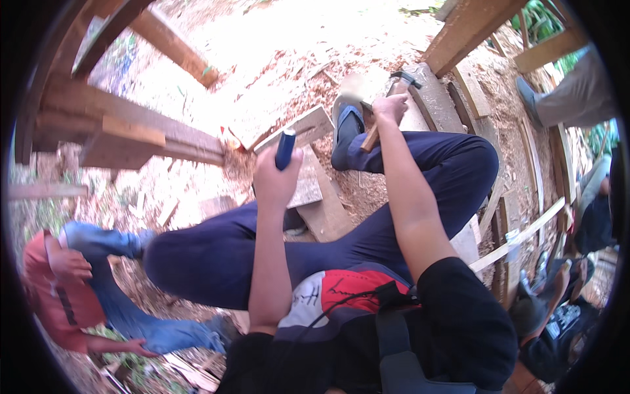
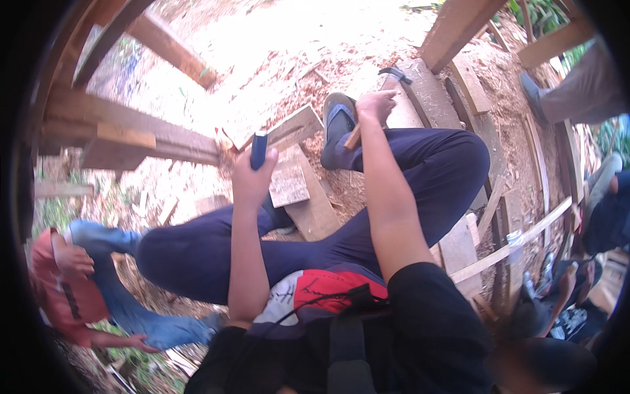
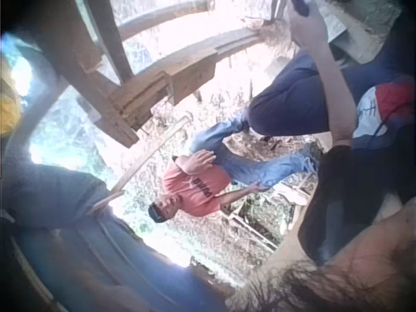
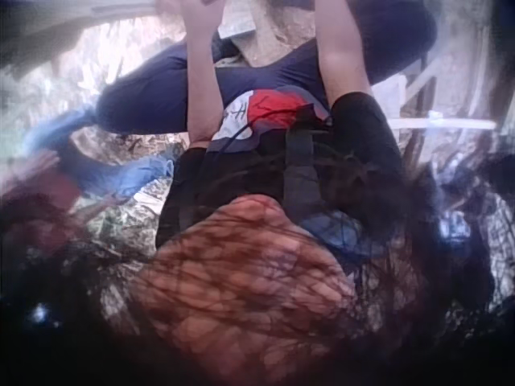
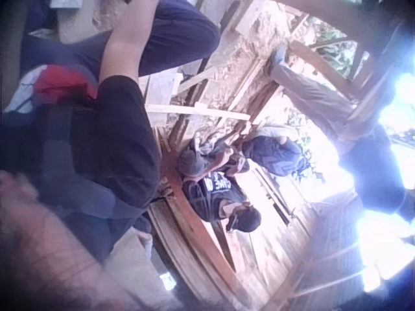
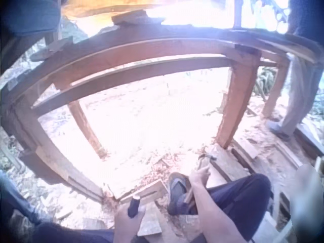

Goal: The person selects a small block of wood and uses a chisel and hammer to carve and shape it. They repeatedly strike the chisel to remove wood shavings, occasionally repositioning the block and adjusting their grip on the tools.

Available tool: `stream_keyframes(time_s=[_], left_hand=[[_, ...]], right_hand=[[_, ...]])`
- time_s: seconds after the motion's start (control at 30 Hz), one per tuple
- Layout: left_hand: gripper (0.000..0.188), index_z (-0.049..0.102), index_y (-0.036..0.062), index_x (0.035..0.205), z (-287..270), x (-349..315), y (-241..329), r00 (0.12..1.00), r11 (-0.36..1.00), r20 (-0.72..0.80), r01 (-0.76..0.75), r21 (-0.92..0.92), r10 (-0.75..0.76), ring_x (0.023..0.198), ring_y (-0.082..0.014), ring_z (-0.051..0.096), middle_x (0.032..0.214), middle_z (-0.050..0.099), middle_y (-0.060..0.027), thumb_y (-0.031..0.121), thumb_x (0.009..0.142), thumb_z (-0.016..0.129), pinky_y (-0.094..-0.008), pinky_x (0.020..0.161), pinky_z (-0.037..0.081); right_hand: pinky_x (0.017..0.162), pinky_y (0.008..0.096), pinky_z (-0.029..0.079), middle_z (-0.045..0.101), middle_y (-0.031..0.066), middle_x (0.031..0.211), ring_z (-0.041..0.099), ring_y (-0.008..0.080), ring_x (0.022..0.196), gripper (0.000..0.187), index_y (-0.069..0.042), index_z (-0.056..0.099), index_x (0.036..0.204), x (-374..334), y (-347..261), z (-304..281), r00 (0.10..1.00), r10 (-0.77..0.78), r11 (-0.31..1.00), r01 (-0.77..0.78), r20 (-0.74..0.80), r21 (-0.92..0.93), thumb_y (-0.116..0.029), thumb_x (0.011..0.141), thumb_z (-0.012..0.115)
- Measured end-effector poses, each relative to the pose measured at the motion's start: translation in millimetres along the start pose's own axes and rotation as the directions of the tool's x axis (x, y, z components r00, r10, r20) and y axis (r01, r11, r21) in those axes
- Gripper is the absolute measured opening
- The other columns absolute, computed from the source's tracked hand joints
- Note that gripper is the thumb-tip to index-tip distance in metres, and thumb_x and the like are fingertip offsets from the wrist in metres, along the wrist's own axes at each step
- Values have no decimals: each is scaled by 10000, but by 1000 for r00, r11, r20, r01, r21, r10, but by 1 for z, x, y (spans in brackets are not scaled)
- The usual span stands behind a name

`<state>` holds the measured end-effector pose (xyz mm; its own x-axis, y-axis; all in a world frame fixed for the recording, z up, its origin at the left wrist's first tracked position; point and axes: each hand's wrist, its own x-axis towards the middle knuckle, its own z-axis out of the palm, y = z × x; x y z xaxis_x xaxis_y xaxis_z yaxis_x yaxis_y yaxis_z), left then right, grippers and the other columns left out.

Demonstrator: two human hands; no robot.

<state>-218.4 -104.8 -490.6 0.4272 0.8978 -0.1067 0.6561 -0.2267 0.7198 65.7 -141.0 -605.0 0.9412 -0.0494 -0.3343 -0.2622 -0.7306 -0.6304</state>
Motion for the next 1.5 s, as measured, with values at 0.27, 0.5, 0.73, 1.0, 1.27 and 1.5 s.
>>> stream_keyframes(time_s=[0.27, 0.5, 0.73, 1.0, 1.27, 1.5], left_hand=[[258, 646, 5, 1073, -38, -55, 15, 923, 940, 381, 172, -296, -49, 896, -146, 614, 1008, 665, -72, 52, 825, 698, -279, 820, 480], [183, 583, -58, 1047, -108, -50, -1, 972, 733, 137, 234, -639, -191, 559, -66, 497, 990, 664, -179, 35, 896, 538, -198, 520, 410], [192, 551, -30, 1068, -145, -65, -26, 987, 773, -77, 62, -632, -142, 556, -87, 493, 934, 633, -174, 108, 936, 545, -213, 512, 411], [183, 539, -15, 1050, -148, -59, -25, 991, 459, -90, -34, -888, -100, 549, -95, 488, 935, 612, -194, 141, 955, 540, -212, 484, 387], [154, 548, -29, 1027, -129, -65, -13, 997, 593, -40, -70, -802, 64, 520, -59, 455, 893, 634, -169, 85, 926, 574, -187, 457, 352], [276, 639, 67, 989, -92, -39, 23, 893, 993, 443, -108, 50, 75, 722, -224, 656, 791, 668, -97, 281, 832, 718, -312, 650, 505]], right_hand=[[1055, 575, 295, 215, 173, 1506, 267, 368, 1369, 828, -200, 241, 1489, 103, 21, 69, 943, -295, 780, 144, -154, -609, -413, 804, 654], [956, 654, 373, 17, 128, 1587, 203, 429, 1389, 978, -273, 100, 1533, 70, -21, 108, 972, 105, 880, 7, 208, -474, -543, 782, 665], [997, 537, 382, 155, 169, 1542, 365, 404, 1273, 888, -230, 239, 1497, 66, -21, 107, 993, -20, 998, 26, 119, -52, -384, 735, 668], [963, 557, 373, 438, 193, 1411, 398, 394, 1316, 667, -45, 379, 1430, 45, -43, 31, 364, -761, 87, -762, 536, 642, -413, 875, 421], [855, 575, 457, 288, 229, 1488, 331, 512, 1311, 839, -106, 293, 1490, -26, -50, 18, -2, -988, 82, -857, 157, 508, -571, 832, 529], [995, 546, 392, 430, 195, 1410, 437, 370, 1289, 703, -23, 362, 1431, -32, -54, 24, 111, -856, 229, -794, 505, 563, -380, 832, 444]])
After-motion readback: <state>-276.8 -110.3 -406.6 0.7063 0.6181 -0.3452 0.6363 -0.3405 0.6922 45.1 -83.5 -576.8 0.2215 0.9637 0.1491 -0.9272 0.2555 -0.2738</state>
